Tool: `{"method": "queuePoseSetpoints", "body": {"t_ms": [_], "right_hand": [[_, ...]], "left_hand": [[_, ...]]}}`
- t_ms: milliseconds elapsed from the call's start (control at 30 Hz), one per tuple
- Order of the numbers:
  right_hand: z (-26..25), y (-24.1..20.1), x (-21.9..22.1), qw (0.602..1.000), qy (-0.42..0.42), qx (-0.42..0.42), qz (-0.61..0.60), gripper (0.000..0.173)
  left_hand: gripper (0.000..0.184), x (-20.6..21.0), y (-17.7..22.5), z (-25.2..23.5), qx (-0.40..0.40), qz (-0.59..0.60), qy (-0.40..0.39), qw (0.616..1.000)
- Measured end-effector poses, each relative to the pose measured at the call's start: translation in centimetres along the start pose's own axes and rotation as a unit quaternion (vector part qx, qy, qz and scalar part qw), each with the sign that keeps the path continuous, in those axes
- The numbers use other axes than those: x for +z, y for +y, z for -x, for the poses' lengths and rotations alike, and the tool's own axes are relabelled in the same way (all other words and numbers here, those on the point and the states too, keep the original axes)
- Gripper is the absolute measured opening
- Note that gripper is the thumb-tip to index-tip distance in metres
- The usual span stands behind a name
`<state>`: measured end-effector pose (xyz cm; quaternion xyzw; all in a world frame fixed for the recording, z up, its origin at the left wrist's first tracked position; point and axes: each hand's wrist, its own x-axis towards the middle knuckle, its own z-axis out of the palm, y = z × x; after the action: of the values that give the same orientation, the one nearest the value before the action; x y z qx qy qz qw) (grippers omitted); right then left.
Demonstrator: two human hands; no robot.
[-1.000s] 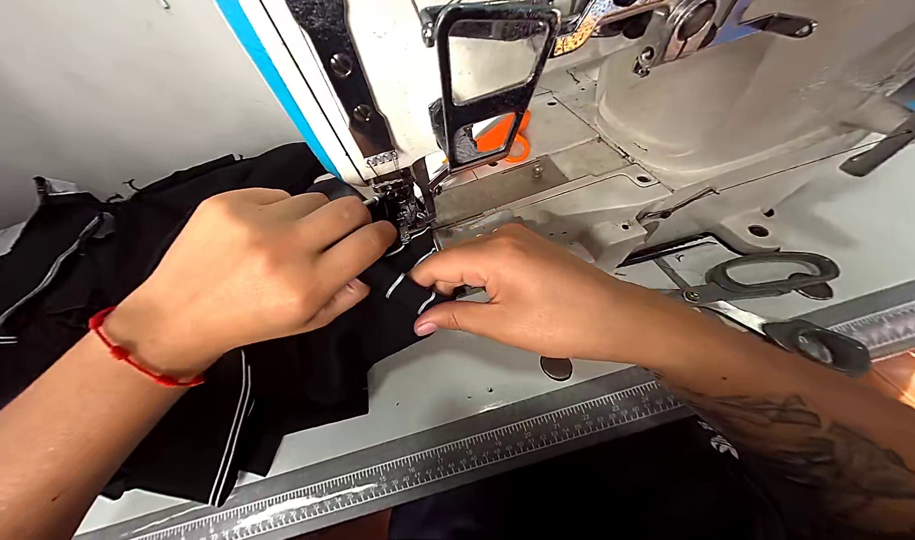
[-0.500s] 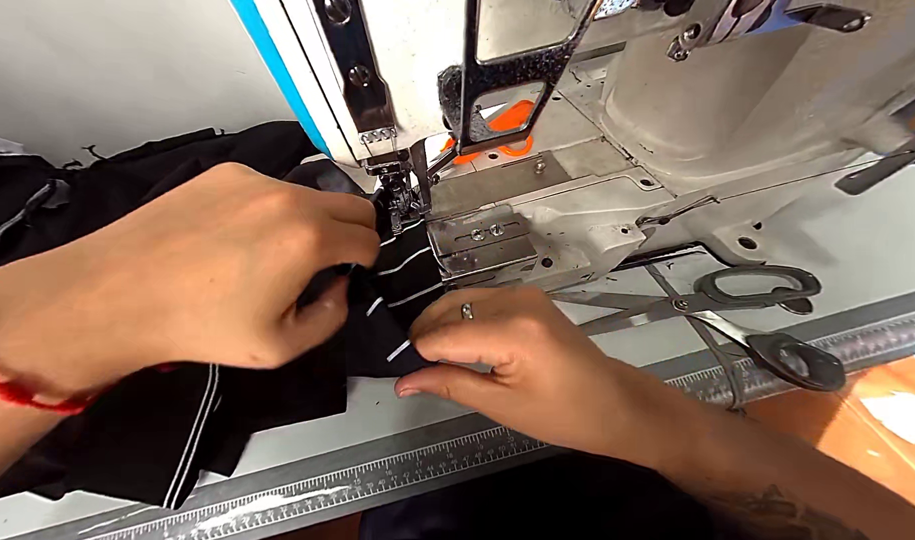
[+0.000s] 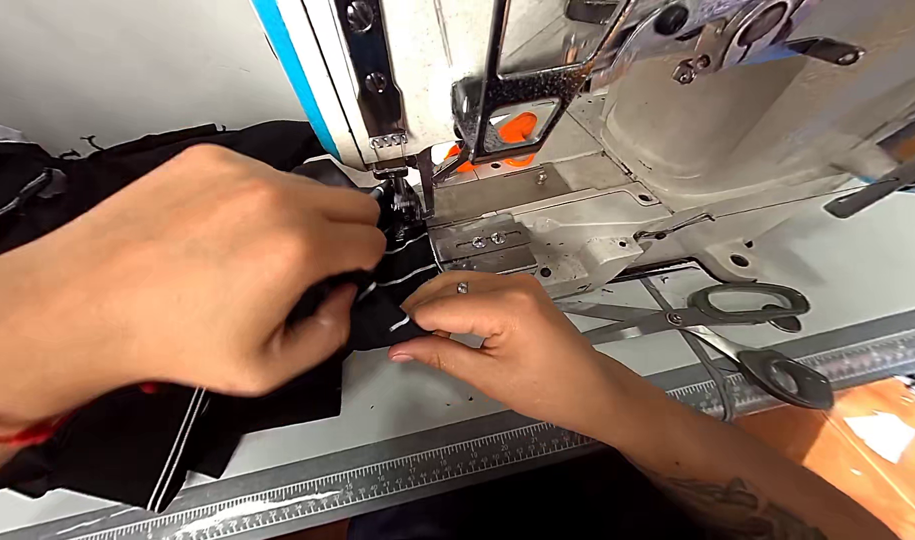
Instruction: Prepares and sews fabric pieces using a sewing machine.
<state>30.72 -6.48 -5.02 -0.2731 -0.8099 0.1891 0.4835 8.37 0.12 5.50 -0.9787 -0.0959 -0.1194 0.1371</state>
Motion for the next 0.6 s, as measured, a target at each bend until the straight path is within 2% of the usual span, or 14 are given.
{"method": "queuePoseSetpoints", "body": {"t_ms": [133,600], "right_hand": [[0.0,0.1,0.0,1.0,0.001,0.002,0.004,0.015],[0.1,0.2,0.2,1.0,0.006,-0.001,0.001,0.017]], "left_hand": [[0.023,-0.2,-1.7,0.5,-0.031,-0.018,0.001,0.999],[0.021,-0.5,-1.1,0.4,-0.034,-0.032,0.0,0.999]]}}
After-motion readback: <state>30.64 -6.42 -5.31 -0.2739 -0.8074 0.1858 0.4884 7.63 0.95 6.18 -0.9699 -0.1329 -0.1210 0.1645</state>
